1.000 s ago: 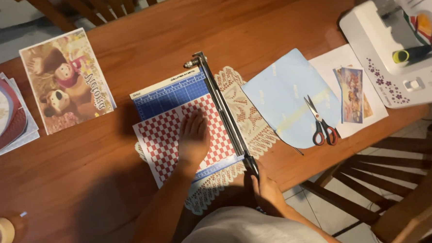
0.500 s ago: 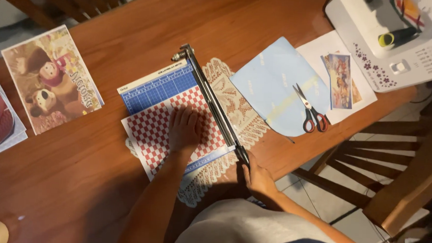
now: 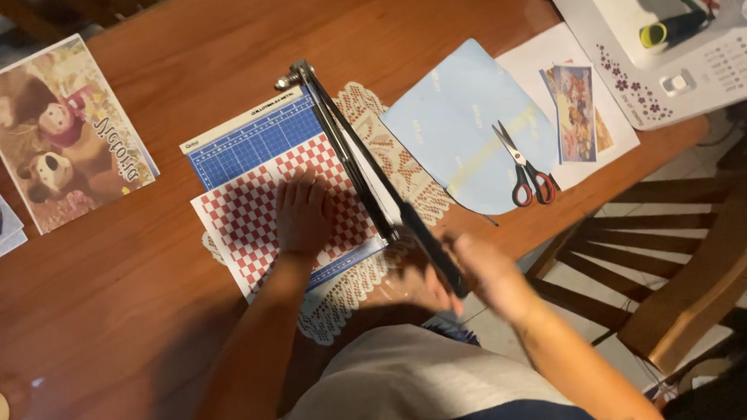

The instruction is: Cutting and trimming printed paper designs using scissors and a paper trimmer

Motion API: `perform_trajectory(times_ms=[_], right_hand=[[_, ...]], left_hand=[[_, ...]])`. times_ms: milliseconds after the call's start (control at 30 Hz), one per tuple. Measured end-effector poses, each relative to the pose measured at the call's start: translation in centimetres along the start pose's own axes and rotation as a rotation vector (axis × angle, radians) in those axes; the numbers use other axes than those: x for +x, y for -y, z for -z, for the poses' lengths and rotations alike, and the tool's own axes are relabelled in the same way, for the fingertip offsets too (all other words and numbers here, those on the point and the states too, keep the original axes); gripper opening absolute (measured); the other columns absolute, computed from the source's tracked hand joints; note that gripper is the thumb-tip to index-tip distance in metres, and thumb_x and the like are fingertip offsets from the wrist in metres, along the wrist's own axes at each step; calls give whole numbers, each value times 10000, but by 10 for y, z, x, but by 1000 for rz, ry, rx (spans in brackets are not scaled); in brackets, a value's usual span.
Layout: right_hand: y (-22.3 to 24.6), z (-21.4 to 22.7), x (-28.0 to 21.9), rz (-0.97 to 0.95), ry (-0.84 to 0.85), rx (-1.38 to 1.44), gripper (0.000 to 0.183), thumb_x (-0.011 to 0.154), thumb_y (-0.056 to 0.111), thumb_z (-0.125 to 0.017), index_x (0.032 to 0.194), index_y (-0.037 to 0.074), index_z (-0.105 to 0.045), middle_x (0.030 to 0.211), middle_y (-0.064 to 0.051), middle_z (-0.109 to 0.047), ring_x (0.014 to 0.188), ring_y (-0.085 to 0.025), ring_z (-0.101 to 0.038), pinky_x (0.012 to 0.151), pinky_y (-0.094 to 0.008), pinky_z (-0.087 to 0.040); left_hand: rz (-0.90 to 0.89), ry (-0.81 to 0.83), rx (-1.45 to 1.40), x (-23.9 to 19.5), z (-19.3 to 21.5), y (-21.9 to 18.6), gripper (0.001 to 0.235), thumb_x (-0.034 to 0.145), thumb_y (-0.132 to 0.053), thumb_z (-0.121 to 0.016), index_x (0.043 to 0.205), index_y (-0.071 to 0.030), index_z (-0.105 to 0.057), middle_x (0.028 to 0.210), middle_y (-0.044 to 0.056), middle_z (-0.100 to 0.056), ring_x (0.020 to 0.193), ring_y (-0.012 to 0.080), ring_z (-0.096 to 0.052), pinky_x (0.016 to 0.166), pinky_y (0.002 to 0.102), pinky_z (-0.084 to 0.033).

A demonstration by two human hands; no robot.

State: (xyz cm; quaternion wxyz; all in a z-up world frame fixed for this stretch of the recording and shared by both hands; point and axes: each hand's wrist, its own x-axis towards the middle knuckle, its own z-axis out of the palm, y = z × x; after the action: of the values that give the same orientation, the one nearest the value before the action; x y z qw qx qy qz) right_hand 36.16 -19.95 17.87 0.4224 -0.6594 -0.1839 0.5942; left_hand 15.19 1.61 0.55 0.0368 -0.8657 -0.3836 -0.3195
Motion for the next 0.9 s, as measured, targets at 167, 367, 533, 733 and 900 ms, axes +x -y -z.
perform_trajectory(times_ms=[167, 367, 533, 733, 900], right_hand=[[-35, 15, 145, 180, -353, -756, 158, 1009, 420, -591, 1041, 346, -727, 971, -5, -772, 1038, -297, -720, 878, -462, -569], [-111, 2, 204, 267, -447, -984, 181, 897, 417, -602, 753, 328, -666, 836, -9, -672, 898, -295, -713, 722, -433, -559], [-106, 5, 190, 165, -487, -921, 138, 833, 390, -697, 903, 277, -731, 835, 10, -704, 920, -266, -717, 795, -394, -535], [-138, 24, 199, 160, -510, -961, 110, 845, 393, -690, 862, 298, -744, 747, 36, -730, 865, -256, -727, 788, -322, -509], [-109, 31, 86, 56, -437, -963, 212, 822, 328, -726, 950, 161, -752, 845, -114, -748, 952, -360, -721, 858, -420, -522]], left_hand=[[-37, -24, 12, -2, -2, 3, 274, 1030, -336, -540, 1167, -144, -680, 1291, 79, -652, 1229, 285, -631, 1050, 485, -473], [-58, -30, 12, -5, -8, 7, 279, 981, -300, -587, 1190, -138, -675, 1248, 91, -671, 1172, 309, -663, 1026, 518, -486], [-45, -52, -17, -5, -11, 7, 258, 990, -285, -579, 1166, -127, -682, 1260, 90, -677, 1188, 308, -657, 1037, 514, -470], [-38, -142, 45, -10, -19, 7, 288, 1032, -356, -514, 1228, -173, -619, 1382, 40, -606, 1286, 244, -598, 1106, 471, -433], [-27, -145, -28, -11, -25, 9, 291, 1066, -337, -440, 1255, -155, -564, 1385, 73, -592, 1269, 285, -607, 1102, 511, -429]])
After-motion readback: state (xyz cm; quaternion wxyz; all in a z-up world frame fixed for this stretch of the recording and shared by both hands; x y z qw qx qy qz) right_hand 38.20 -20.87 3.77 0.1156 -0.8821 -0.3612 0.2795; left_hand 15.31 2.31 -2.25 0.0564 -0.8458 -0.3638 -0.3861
